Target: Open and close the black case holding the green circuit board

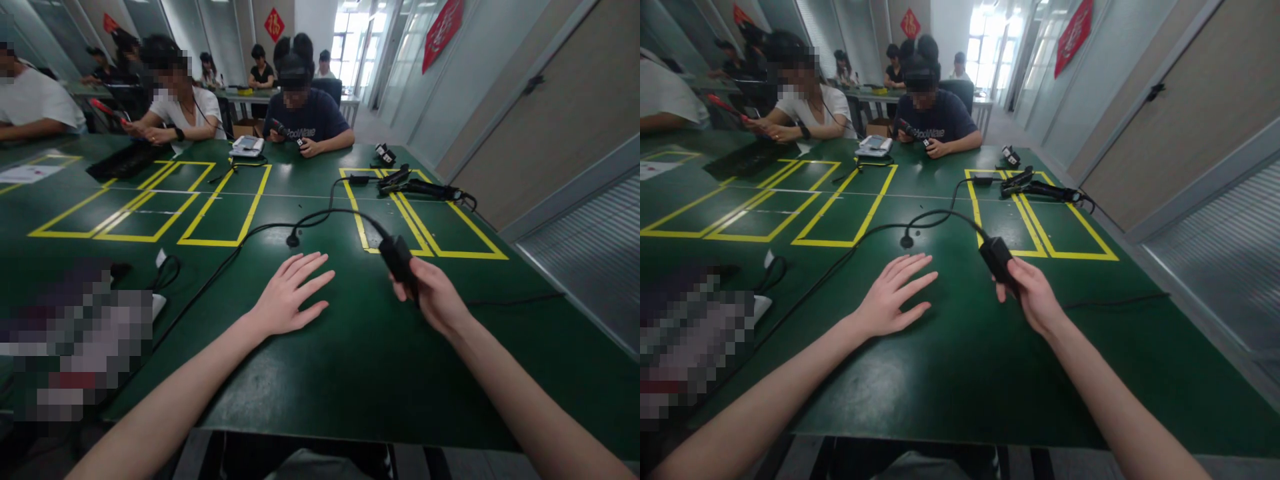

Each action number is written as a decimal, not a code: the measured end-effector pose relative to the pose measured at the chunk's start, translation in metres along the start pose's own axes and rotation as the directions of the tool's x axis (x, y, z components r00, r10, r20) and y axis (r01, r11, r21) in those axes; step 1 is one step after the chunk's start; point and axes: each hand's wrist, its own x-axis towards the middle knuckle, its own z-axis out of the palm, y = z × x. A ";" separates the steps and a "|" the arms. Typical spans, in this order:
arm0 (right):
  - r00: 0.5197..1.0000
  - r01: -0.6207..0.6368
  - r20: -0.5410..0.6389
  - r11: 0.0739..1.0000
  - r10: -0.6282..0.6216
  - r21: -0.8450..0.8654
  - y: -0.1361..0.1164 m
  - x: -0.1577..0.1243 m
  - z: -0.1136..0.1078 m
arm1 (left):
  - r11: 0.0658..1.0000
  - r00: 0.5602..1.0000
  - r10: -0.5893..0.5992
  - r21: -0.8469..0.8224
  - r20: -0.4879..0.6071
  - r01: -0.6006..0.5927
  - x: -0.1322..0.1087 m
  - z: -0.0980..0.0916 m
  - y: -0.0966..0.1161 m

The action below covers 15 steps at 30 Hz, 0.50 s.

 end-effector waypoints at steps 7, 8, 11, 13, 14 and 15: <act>0.911 -0.176 -0.285 0.906 0.298 0.386 -0.034 0.009 -0.047 | 0.989 0.990 0.015 -0.146 0.140 0.006 -0.003 0.015 0.000; 0.896 -0.188 -0.299 0.890 0.328 0.415 -0.036 0.010 -0.052 | 0.987 0.989 0.010 -0.158 0.145 0.013 -0.003 0.016 0.000; 0.871 -0.212 -0.316 0.868 0.376 0.448 -0.039 0.010 -0.065 | 0.983 0.987 -0.015 -0.177 0.158 0.043 -0.004 0.016 0.000; 0.853 -0.189 -0.363 0.871 0.375 0.454 -0.039 0.010 -0.073 | 0.980 0.985 -0.030 -0.187 0.167 0.062 -0.005 0.016 -0.001; 0.841 -0.169 -0.395 0.873 0.370 0.458 -0.039 0.009 -0.077 | 0.979 0.984 -0.038 -0.193 0.175 0.072 -0.005 0.016 -0.001; 0.830 -0.151 -0.423 0.876 0.364 0.459 -0.039 0.009 -0.082 | 0.977 0.982 -0.047 -0.197 0.183 0.084 -0.005 0.015 -0.002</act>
